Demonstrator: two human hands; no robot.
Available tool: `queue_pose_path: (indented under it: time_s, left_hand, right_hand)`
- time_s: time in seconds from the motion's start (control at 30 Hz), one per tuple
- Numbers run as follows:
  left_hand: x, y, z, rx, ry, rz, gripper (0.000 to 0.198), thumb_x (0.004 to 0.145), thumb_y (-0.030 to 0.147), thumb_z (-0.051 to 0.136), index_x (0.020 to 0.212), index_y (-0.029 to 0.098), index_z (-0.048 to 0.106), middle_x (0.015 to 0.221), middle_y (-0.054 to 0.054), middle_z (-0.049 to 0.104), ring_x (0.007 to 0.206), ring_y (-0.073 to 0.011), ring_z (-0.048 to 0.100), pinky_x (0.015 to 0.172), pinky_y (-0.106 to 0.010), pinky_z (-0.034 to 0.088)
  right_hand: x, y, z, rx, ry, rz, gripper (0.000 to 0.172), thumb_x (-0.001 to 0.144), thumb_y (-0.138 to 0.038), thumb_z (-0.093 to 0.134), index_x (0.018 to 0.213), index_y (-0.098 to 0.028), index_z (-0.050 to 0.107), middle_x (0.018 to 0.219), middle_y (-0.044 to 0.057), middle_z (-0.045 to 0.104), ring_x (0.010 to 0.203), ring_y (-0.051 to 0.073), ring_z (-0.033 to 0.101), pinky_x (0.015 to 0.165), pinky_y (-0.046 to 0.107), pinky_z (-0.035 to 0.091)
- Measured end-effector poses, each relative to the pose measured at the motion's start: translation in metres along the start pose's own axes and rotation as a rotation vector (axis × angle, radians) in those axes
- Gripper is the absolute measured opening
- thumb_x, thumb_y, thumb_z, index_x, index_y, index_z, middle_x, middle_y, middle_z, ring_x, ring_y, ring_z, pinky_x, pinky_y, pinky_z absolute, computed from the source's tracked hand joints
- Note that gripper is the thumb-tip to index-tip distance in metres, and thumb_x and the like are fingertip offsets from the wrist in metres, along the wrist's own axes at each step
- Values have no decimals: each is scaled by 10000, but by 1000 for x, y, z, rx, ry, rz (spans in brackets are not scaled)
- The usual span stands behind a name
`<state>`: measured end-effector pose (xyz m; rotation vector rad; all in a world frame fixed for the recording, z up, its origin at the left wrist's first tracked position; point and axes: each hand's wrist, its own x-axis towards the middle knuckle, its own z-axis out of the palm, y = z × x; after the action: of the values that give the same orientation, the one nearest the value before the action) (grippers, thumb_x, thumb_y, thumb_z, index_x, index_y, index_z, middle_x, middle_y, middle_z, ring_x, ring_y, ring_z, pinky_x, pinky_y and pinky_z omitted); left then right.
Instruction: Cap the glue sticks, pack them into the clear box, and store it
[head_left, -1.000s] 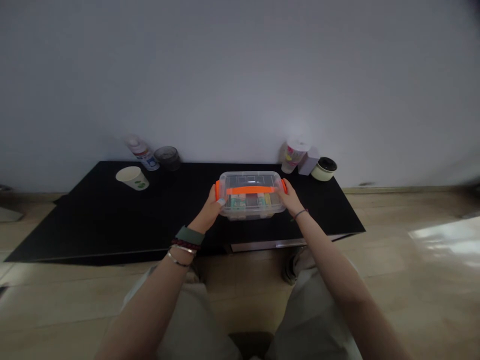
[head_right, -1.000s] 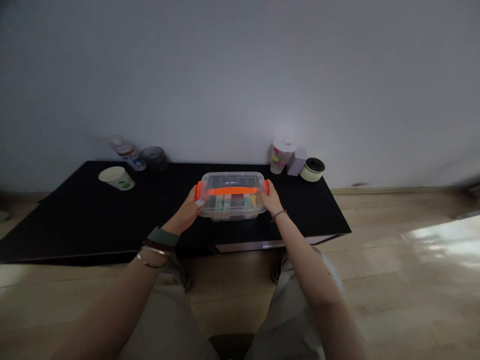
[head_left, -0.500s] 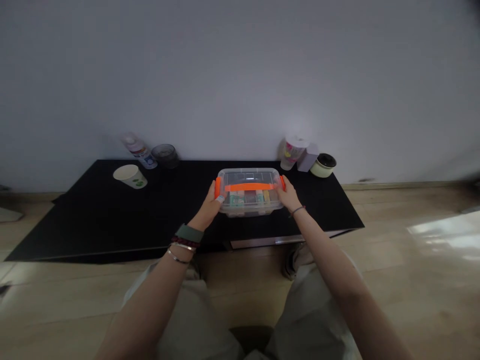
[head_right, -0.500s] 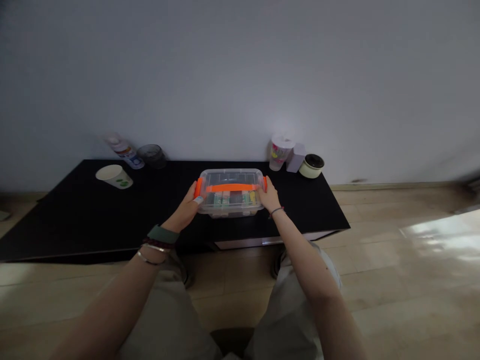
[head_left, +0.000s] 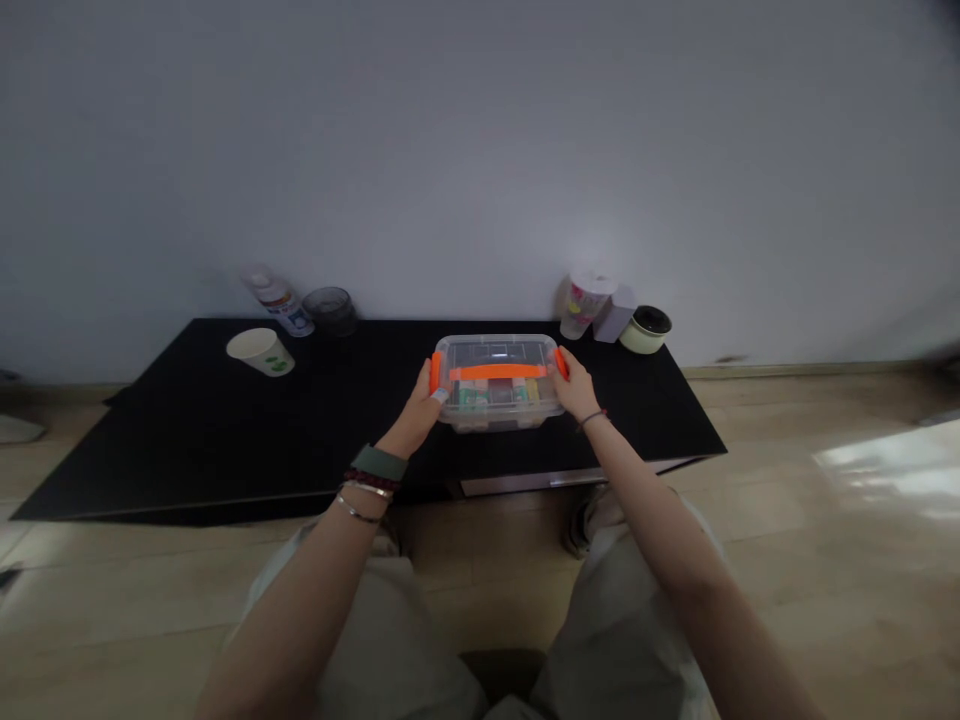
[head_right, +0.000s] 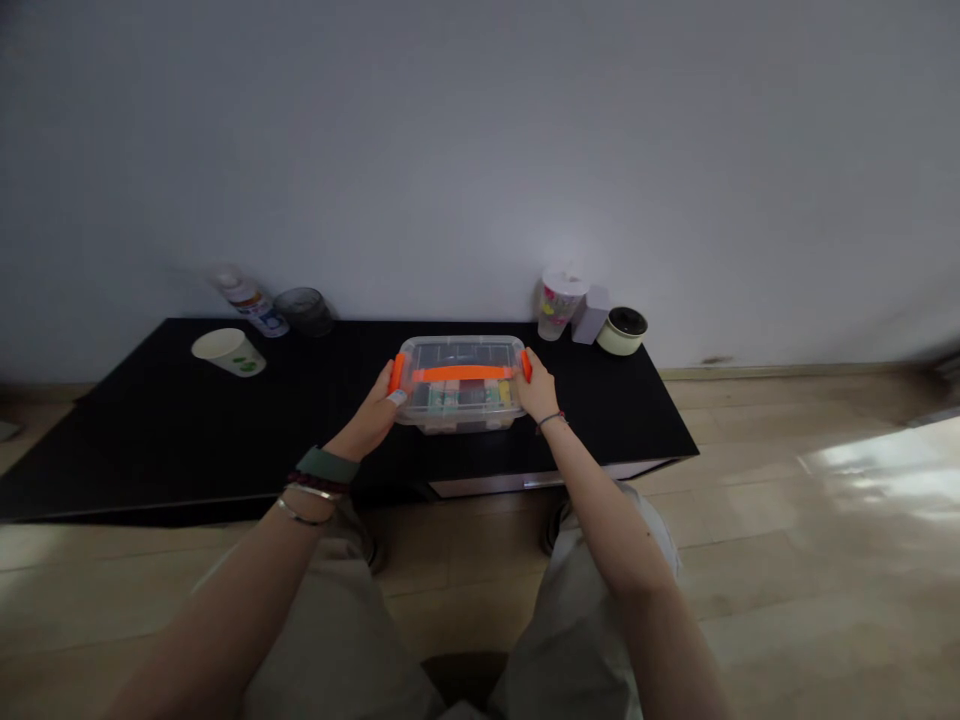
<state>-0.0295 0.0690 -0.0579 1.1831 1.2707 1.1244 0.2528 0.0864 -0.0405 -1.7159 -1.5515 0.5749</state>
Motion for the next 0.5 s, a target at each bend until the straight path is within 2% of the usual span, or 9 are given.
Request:
queue_pose_path:
  time_s: [0.07, 0.17, 0.2, 0.23, 0.3, 0.37, 0.43, 0.47, 0.5]
  left_hand:
    - [-1, 2, 1, -3, 11, -10, 832, 889, 313, 568, 1597, 176, 152, 1671, -108, 149, 1527, -260, 186, 1253, -417, 160]
    - [-2, 5, 2, 4, 21, -4, 834, 894, 335, 581, 1594, 171, 159, 1667, -115, 164, 1522, -266, 202, 1252, -415, 166]
    - [-3, 6, 3, 4, 25, -10, 836, 897, 335, 578, 1595, 162, 151, 1664, -122, 171, 1519, -266, 211, 1250, -414, 176]
    - [-3, 7, 4, 3, 27, -21, 837, 902, 330, 571, 1596, 153, 137, 1663, -129, 173, 1517, -265, 220, 1247, -413, 191]
    - [-2, 7, 5, 5, 37, -45, 834, 908, 308, 554, 1597, 139, 115, 1661, -137, 174, 1513, -261, 235, 1240, -414, 217]
    - [-1, 6, 5, 16, 60, -51, 819, 910, 296, 545, 1594, 134, 126, 1661, -137, 173, 1511, -255, 242, 1240, -412, 221]
    - [1, 3, 4, 29, 89, -32, 786, 910, 301, 543, 1584, 133, 176, 1660, -137, 179, 1512, -249, 241, 1242, -409, 213]
    - [2, 0, 3, 36, 100, -16, 762, 909, 307, 544, 1575, 140, 214, 1656, -136, 195, 1509, -251, 249, 1242, -415, 214]
    - [3, -2, 2, 43, 111, 5, 731, 908, 315, 547, 1561, 154, 260, 1648, -133, 226, 1502, -256, 267, 1240, -430, 219]
  right_hand:
    - [-3, -8, -4, -38, 48, -58, 530, 924, -291, 496, 1420, -106, 509, 1407, 176, 570, 1313, 286, 540, 1124, 465, 413]
    - [-20, -33, -15, -108, 181, -273, 458, 950, -299, 465, 1362, -121, 557, 1404, 190, 554, 1336, 298, 491, 1119, 486, 393]
    - [-29, -43, -18, -113, 175, -355, 417, 954, -294, 466, 1314, -127, 592, 1364, 190, 581, 1308, 297, 507, 1106, 478, 400]
    - [-41, -53, -21, -95, 103, -427, 363, 955, -286, 475, 1250, -142, 630, 1283, 177, 631, 1237, 283, 555, 1073, 456, 428]
    - [-67, -68, -19, 17, -210, -511, 251, 957, -288, 503, 1094, -174, 680, 1054, 114, 710, 1001, 219, 647, 938, 369, 506]
    - [-95, -66, -8, 168, -660, -457, 211, 956, -329, 542, 988, -174, 682, 875, 48, 712, 809, 156, 652, 789, 281, 527]
    - [-119, -48, 11, 269, -1148, -229, 209, 928, -350, 613, 964, -156, 683, 800, 16, 703, 742, 127, 652, 723, 234, 519]
    - [-128, -34, 20, 268, -1348, -27, 186, 910, -320, 645, 938, -141, 685, 768, 12, 697, 720, 122, 656, 706, 226, 519]
    - [-136, -18, 29, 223, -1448, 228, 166, 895, -279, 665, 859, -117, 680, 723, 18, 682, 681, 128, 654, 679, 237, 525]
